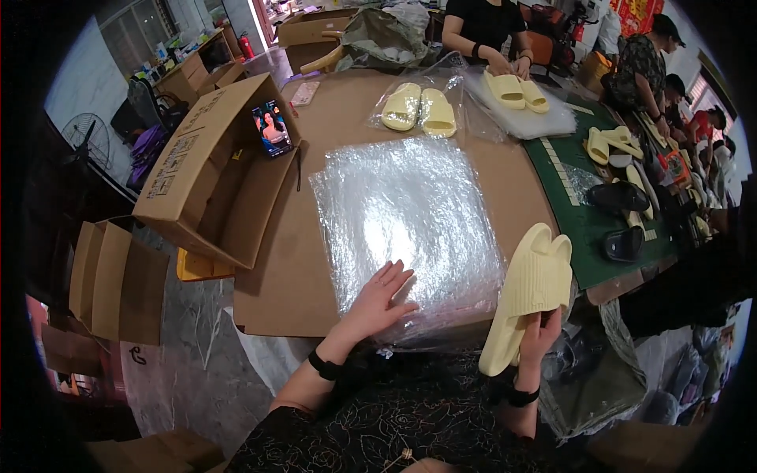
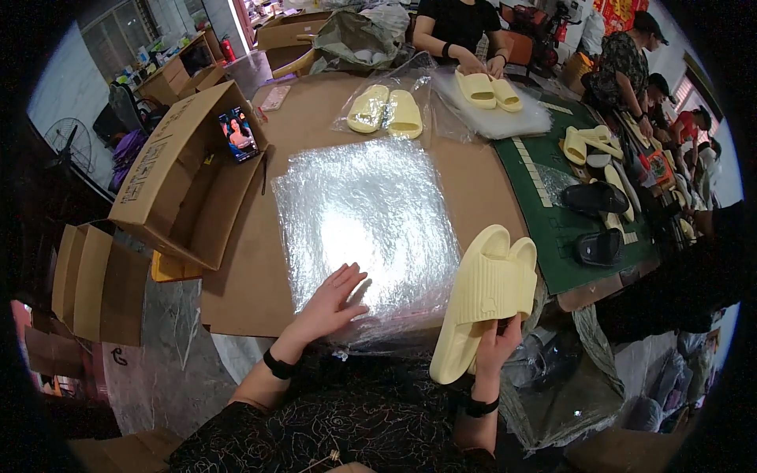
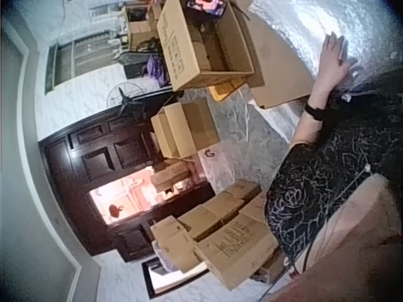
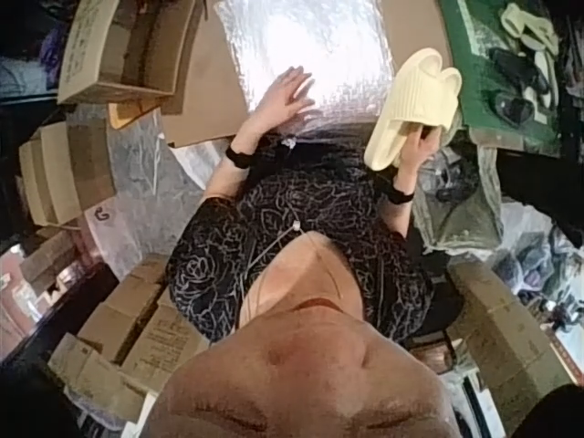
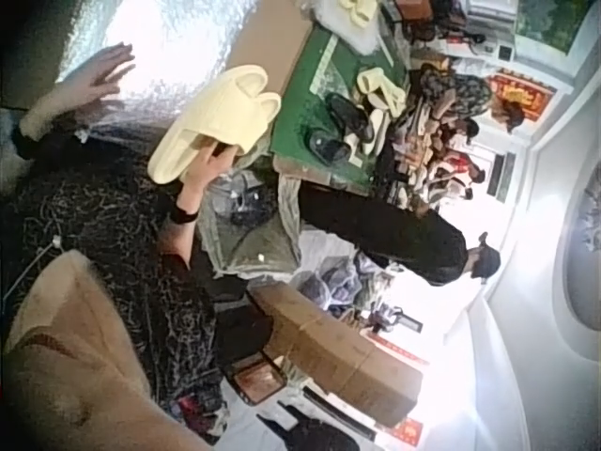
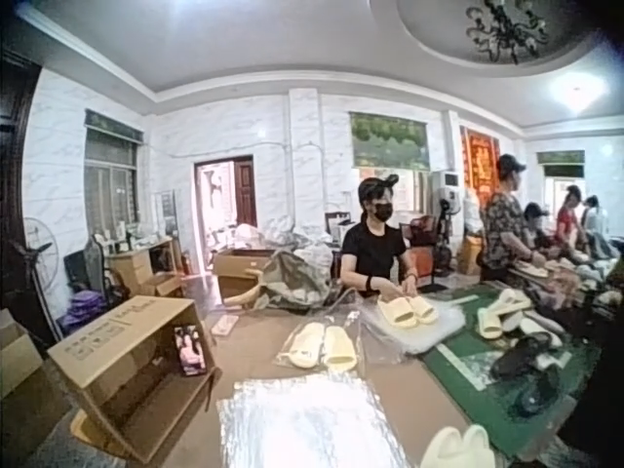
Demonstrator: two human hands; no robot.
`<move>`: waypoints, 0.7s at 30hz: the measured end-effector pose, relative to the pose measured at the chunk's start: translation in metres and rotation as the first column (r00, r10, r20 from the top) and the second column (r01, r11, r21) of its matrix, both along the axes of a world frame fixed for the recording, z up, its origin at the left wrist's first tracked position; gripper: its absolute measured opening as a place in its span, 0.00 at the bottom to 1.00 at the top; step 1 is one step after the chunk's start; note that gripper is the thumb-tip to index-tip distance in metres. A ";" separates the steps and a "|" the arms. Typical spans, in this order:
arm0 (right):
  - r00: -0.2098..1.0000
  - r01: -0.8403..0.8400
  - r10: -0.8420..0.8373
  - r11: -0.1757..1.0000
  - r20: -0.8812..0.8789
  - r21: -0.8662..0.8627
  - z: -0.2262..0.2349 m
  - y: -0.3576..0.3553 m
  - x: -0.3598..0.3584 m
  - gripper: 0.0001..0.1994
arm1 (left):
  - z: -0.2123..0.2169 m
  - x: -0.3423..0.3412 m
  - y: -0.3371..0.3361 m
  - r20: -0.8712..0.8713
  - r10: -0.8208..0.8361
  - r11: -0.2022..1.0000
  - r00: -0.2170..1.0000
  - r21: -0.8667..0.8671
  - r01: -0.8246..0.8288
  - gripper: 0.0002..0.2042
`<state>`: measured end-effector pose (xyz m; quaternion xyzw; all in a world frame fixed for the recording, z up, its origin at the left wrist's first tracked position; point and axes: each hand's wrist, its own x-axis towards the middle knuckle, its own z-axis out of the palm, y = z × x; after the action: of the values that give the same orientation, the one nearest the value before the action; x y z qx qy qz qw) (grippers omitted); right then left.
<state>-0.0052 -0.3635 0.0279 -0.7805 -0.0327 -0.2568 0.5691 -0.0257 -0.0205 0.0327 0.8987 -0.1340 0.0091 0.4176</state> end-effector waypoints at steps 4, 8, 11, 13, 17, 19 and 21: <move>1.000 -0.021 0.021 0.999 0.002 0.034 0.002 0.003 -0.003 0.13 | -0.009 0.001 -0.004 0.086 0.084 0.960 0.993 0.260 -0.104 0.26; 0.999 -0.042 0.042 0.998 0.007 0.054 -0.001 -0.001 -0.006 0.15 | -0.013 0.010 -0.002 0.114 0.134 0.971 0.984 0.182 -0.153 0.16; 0.998 -0.054 0.053 0.998 0.030 0.024 0.001 0.000 -0.008 0.17 | -0.009 0.014 -0.002 0.063 0.219 0.975 0.974 0.030 -0.221 0.12; 0.987 -0.106 0.111 0.993 0.115 -0.052 0.002 -0.003 -0.007 0.20 | -0.009 0.017 0.000 0.021 0.250 0.968 0.968 -0.038 -0.249 0.12; 0.994 -0.082 0.092 0.986 0.059 -0.146 0.007 0.000 -0.011 0.21 | -0.013 0.019 0.002 -0.036 0.294 0.941 0.955 -0.163 -0.296 0.12; 0.995 -0.092 0.098 0.973 0.016 -0.212 0.004 -0.001 -0.010 0.20 | -0.012 0.019 -0.002 0.017 0.313 0.940 0.950 -0.146 -0.307 0.12; 0.992 -0.103 0.115 0.967 0.041 -0.234 0.006 0.005 -0.008 0.19 | -0.009 0.018 -0.006 0.085 0.350 0.932 0.933 -0.137 -0.337 0.12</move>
<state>-0.0133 -0.3585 0.0334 -0.8312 -0.1209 -0.2408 0.4864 -0.0074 -0.0268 0.0241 0.8796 0.0039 0.1385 0.4550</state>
